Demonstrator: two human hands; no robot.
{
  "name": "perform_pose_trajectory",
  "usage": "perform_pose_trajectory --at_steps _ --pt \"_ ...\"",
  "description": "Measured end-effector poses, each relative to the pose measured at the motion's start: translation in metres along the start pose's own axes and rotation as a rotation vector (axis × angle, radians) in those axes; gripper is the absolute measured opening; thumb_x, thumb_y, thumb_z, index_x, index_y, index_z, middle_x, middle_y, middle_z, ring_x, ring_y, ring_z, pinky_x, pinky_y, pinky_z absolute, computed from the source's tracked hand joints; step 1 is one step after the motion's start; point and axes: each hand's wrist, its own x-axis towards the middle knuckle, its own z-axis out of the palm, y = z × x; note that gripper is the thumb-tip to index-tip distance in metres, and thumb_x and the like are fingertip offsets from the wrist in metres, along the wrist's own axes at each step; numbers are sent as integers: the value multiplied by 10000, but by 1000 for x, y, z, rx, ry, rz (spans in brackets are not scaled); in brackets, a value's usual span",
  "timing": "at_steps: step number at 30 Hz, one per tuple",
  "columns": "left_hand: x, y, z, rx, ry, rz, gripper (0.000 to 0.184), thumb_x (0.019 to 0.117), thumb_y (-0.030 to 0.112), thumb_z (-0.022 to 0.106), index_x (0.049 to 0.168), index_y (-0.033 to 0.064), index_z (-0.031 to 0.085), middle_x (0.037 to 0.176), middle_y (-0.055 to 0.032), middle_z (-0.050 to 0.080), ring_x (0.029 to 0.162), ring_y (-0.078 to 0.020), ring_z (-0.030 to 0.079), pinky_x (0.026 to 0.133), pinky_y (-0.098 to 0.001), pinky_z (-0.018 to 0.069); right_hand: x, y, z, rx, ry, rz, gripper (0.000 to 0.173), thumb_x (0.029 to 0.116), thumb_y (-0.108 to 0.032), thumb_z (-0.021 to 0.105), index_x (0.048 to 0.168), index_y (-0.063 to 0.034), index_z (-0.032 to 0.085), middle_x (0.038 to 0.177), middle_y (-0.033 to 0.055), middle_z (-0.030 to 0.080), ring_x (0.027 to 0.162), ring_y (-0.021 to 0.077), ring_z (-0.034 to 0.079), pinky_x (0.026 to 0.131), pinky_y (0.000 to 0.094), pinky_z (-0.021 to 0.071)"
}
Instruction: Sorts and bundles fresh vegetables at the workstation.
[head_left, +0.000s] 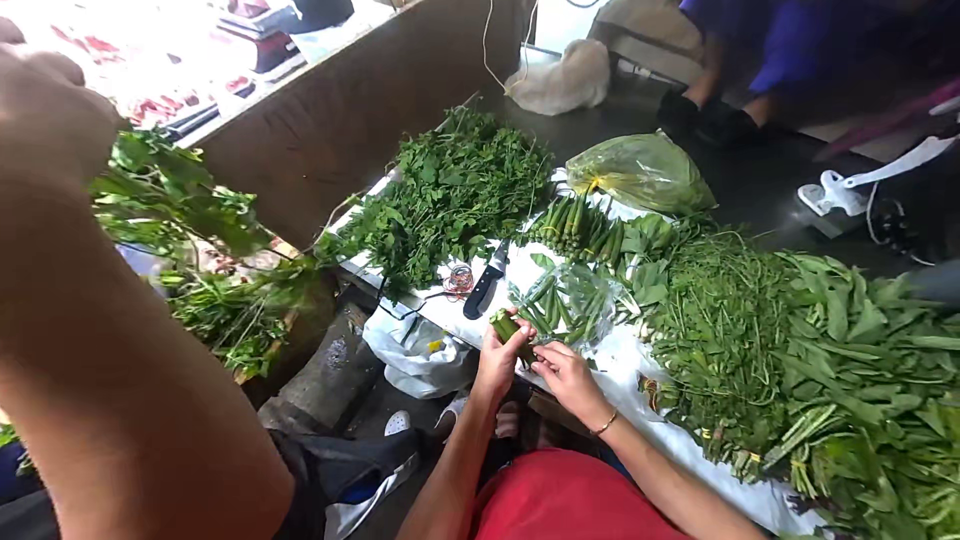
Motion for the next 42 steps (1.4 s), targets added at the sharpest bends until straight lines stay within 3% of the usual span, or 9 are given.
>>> perform_pose_trajectory --at_steps 6,9,14,19,24,28,32,36,42 --pt "-1 2 -6 19 48 30 375 965 -6 561 1315 -48 431 948 -85 674 850 -177 691 830 -362 593 13 4 -1 95 -91 -5 305 996 -171 623 1202 30 721 1091 191 710 949 212 700 886 317 573" --pt "-3 6 -11 24 73 38 328 974 -16 542 1284 -33 436 925 -80 665 825 -177 687 813 -359 597 44 27 -19 131 -176 164 338 1048 -213 551 1246 16 700 1154 182 710 1005 226 708 938 365 573" --pt "-9 8 -25 84 55 53 304 978 2 511 1271 -22 435 913 -51 661 827 -161 689 806 -343 598 103 77 -50 -214 -312 423 382 1082 -167 474 1395 11 600 1393 248 594 1321 368 561 1151 508 405" --pt "-10 9 -32 84 65 53 308 973 -2 526 1271 -22 449 922 -58 663 830 -169 686 797 -352 598 116 78 -34 -316 -367 324 316 1018 -114 589 1299 8 667 1313 234 647 1261 374 604 1112 524 449" --pt "-8 10 -31 101 78 23 308 973 3 540 1268 -17 452 935 -60 669 846 -169 690 804 -346 599 122 77 9 -393 -473 317 297 1016 -127 547 1247 -1 685 1299 217 651 1255 367 604 1079 556 458" --pt "-6 9 -33 104 72 31 301 971 3 544 1259 -21 462 935 -61 681 850 -167 696 808 -344 599 127 65 20 -437 -478 321 314 1039 -143 496 1257 -14 681 1313 207 645 1255 363 606 1066 551 467" --pt "-6 8 -35 101 47 28 330 958 2 562 1273 -30 467 945 -61 683 870 -168 695 835 -351 596 132 70 21 -411 -521 305 327 1032 -229 562 1228 2 684 1261 222 661 1225 374 616 1053 558 469" --pt "-7 5 -36 96 20 -8 362 959 -3 570 1297 -34 442 968 -61 683 903 -167 693 871 -355 588 138 68 25 -418 -485 336 372 1059 -253 535 1333 -27 649 1320 217 650 1268 380 603 1078 567 458" --pt "-5 5 -32 61 -51 -41 350 940 -32 556 1275 -18 455 1015 -81 690 952 -197 698 921 -383 579 151 56 41 -511 -433 416 313 1034 -258 561 1174 -17 703 1233 206 682 1173 402 644 962 622 500"
